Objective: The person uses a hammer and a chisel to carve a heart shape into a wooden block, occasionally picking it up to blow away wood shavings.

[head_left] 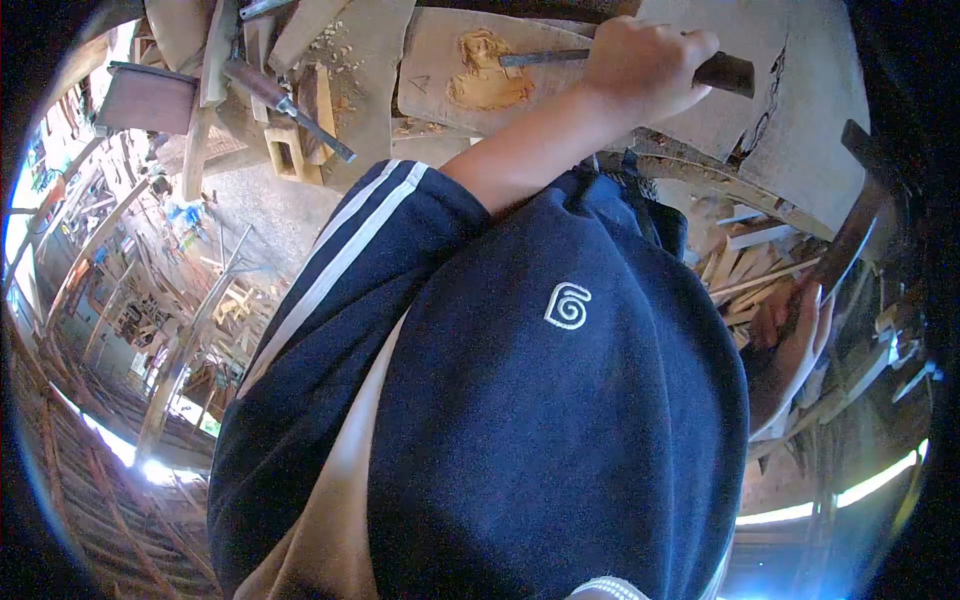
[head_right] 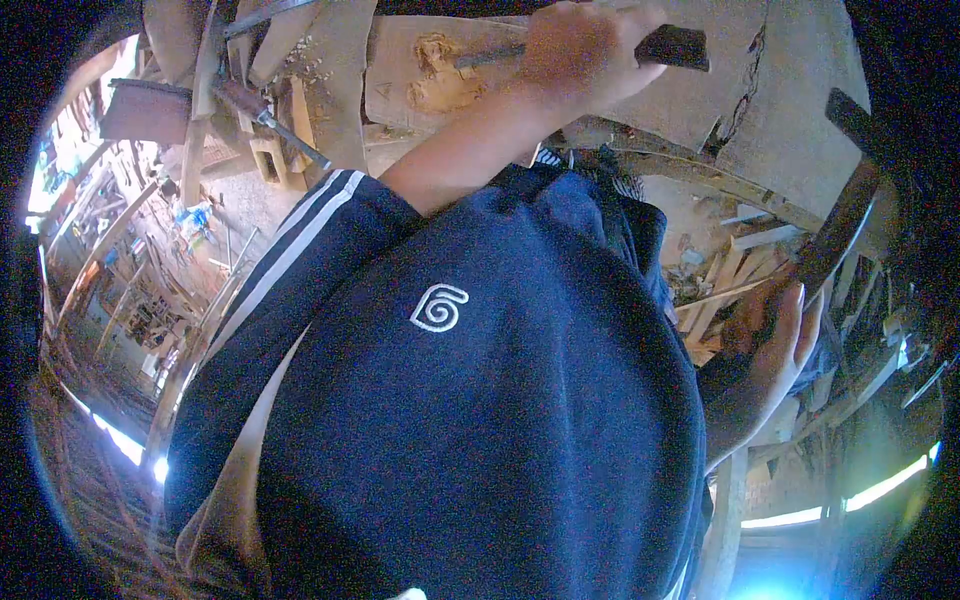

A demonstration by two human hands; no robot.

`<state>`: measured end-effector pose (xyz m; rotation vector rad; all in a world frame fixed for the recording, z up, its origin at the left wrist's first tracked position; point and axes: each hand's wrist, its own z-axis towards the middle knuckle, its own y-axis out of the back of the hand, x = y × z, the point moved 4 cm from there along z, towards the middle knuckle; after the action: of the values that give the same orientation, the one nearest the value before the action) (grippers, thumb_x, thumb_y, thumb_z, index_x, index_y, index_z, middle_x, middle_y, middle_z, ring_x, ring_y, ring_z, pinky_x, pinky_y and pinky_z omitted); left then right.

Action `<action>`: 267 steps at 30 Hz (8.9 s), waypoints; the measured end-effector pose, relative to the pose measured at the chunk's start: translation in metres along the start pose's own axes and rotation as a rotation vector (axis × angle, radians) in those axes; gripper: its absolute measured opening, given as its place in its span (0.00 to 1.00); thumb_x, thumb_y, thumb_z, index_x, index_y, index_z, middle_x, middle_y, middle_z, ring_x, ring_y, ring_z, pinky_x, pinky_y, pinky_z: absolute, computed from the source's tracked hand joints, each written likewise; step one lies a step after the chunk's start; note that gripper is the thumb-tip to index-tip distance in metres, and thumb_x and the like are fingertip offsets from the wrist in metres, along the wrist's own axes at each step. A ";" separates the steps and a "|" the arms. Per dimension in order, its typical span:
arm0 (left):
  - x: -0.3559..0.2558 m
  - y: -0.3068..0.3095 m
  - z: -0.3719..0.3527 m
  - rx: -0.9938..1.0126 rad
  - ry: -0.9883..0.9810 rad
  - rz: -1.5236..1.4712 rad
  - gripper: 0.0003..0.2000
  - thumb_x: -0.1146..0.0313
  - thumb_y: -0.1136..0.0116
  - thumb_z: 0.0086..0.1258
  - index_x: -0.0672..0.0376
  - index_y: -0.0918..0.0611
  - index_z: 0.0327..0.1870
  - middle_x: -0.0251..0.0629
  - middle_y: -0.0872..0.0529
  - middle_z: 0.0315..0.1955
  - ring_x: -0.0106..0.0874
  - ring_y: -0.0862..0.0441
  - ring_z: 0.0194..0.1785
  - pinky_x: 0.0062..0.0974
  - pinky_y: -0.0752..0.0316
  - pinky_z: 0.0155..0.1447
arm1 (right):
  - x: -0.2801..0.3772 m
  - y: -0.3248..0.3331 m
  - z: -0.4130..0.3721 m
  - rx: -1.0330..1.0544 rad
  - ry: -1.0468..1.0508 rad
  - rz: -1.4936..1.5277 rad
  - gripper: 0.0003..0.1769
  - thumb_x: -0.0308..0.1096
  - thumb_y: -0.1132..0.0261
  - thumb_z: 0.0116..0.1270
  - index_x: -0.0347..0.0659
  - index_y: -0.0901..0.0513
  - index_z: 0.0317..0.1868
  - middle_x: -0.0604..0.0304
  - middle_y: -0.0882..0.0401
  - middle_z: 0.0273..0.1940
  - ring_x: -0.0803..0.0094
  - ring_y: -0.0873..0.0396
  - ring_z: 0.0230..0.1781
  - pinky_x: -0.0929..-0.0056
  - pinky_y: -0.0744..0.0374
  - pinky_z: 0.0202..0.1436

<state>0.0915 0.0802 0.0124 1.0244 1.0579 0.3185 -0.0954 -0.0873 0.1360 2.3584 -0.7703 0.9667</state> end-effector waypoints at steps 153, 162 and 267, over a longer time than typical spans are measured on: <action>0.017 -0.008 -0.044 0.108 -0.101 0.028 0.18 0.60 0.29 0.49 0.51 0.21 0.41 0.36 0.15 0.36 0.38 0.19 0.48 0.42 0.36 0.57 | -0.126 0.048 0.004 0.359 0.489 -1.049 0.30 0.44 0.36 0.70 0.42 0.32 0.67 0.57 0.26 0.54 0.73 0.27 0.43 0.68 0.24 0.52; 0.024 0.050 -0.044 0.170 0.102 -0.246 0.18 0.63 0.32 0.53 0.55 0.21 0.45 0.45 0.15 0.39 0.43 0.15 0.36 0.40 0.21 0.40 | -0.009 -0.011 -0.029 -0.196 -0.088 -0.104 0.11 0.42 0.39 0.72 0.47 0.29 0.35 0.71 0.36 0.22 0.83 0.42 0.20 0.80 0.42 0.24; 0.122 0.089 -0.085 0.366 0.507 -0.622 0.26 0.76 0.35 0.61 0.55 0.26 0.63 0.40 0.21 0.57 0.27 0.17 0.39 0.23 0.20 0.39 | -0.088 -0.009 0.007 0.224 -0.257 -0.007 0.10 0.40 0.40 0.73 0.44 0.28 0.43 0.70 0.34 0.20 0.82 0.36 0.15 0.79 0.38 0.17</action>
<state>0.1021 0.2537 0.0071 0.8931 1.8818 -0.1446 -0.1381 -0.0570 0.0646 2.7159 -0.7814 0.7913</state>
